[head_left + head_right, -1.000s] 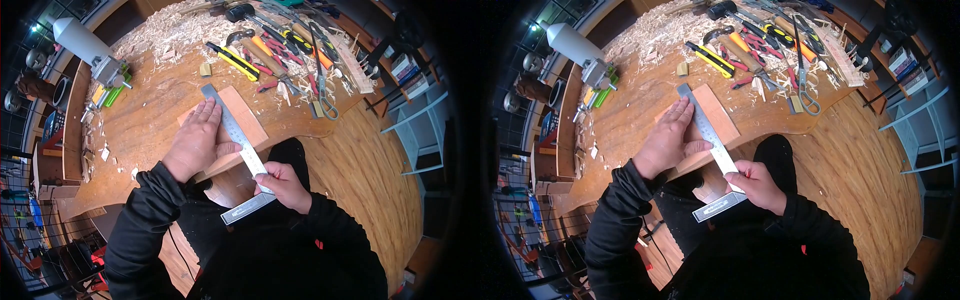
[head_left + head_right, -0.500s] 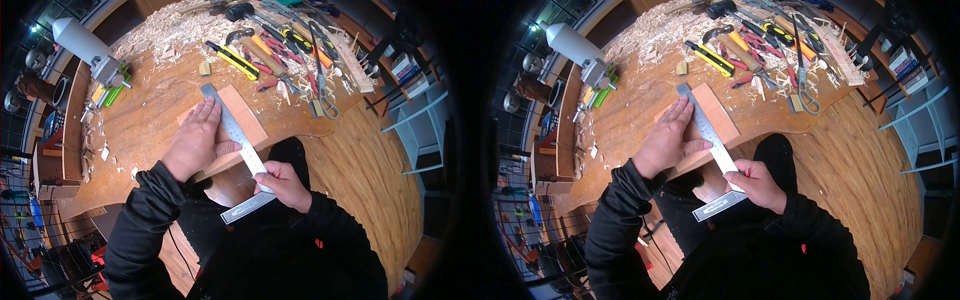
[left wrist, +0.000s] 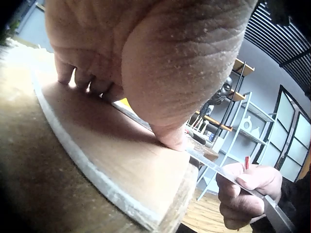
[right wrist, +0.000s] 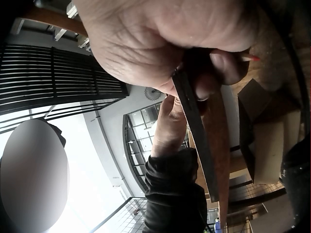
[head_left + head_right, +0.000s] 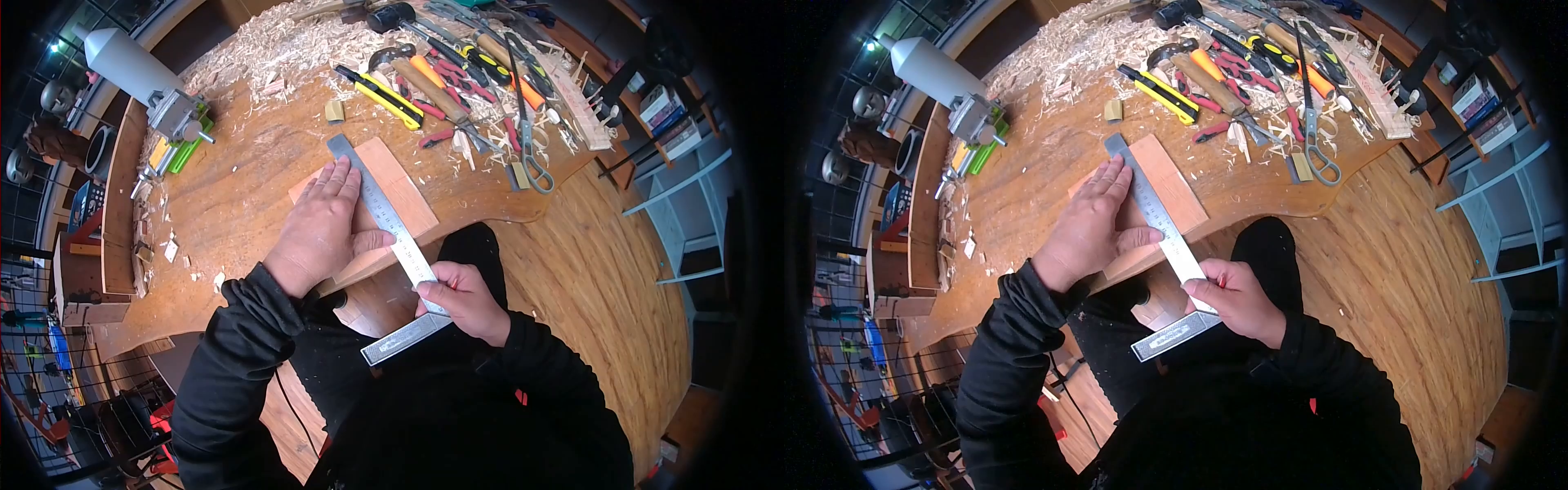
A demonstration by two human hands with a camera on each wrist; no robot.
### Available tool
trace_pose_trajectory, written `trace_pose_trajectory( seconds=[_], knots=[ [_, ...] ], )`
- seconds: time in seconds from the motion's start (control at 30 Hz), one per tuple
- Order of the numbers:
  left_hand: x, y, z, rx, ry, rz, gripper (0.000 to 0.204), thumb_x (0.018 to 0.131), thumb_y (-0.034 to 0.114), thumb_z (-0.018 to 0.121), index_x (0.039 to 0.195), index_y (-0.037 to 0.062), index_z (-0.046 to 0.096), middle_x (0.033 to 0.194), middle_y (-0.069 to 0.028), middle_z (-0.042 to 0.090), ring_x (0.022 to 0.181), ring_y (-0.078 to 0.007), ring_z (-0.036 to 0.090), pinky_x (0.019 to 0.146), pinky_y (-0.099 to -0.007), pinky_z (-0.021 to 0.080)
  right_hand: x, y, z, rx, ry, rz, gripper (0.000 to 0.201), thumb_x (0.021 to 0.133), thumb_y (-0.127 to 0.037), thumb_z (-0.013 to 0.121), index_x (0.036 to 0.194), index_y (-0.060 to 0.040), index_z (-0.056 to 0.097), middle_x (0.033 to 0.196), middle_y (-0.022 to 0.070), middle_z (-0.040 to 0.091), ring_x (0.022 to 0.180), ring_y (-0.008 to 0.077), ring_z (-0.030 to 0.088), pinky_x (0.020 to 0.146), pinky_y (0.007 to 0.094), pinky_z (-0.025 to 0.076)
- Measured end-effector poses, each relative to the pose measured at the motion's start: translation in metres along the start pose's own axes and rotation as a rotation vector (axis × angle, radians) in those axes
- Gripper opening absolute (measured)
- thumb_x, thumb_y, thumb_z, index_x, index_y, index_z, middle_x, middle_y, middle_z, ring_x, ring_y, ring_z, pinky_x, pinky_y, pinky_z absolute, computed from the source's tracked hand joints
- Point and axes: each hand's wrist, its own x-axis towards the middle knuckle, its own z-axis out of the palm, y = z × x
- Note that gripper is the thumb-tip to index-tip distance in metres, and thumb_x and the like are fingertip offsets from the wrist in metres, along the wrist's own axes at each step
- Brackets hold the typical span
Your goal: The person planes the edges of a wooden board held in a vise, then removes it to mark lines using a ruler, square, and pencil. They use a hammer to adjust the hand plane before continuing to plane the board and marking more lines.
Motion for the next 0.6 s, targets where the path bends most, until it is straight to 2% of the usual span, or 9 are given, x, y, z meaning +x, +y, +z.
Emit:
trace_pose_trajectory(
  seconds=[0.27,0.33,0.6],
  knots=[
    [-0.0006,0.0007,-0.0008,0.004,-0.001,0.0,0.113,0.08,0.064,0.081,0.152,-0.014,0.044,0.162,-0.0366,0.037,0.154,-0.0471,0.035,0.128,-0.0454,0.028,0.0002,0.0031,0.0004,0.012,0.024,-0.013,0.018,0.106,-0.016,0.065,0.107,0.0016,0.071,0.083,0.0042,0.075,0.075,0.0075,0.067,0.069,0.0243,0.05],
    [-0.0009,0.0008,-0.0009,0.008,-0.003,-0.002,0.113,0.08,0.064,0.081,0.152,-0.0139,0.044,0.162,-0.0364,0.037,0.154,-0.0469,0.035,0.128,-0.0456,0.028,0.0001,0.0034,-0.0005,-0.016,0.004,-0.007,0.014,0.106,-0.012,0.063,0.108,0.0005,0.068,0.085,0.0033,0.071,0.077,0.0097,0.069,0.072,0.0262,0.054],
    [-0.0014,0.0002,0.0002,0.003,0.003,-0.004,0.113,0.08,0.065,0.081,0.153,-0.0127,0.044,0.163,-0.0349,0.037,0.155,-0.0462,0.034,0.129,-0.0454,0.027,-0.0005,0.0018,0.0009,-0.025,0.014,-0.002,0.014,0.106,-0.013,0.063,0.107,0.0006,0.068,0.085,0.0032,0.071,0.077,0.009,0.068,0.072,0.0262,0.054]
  ],
)
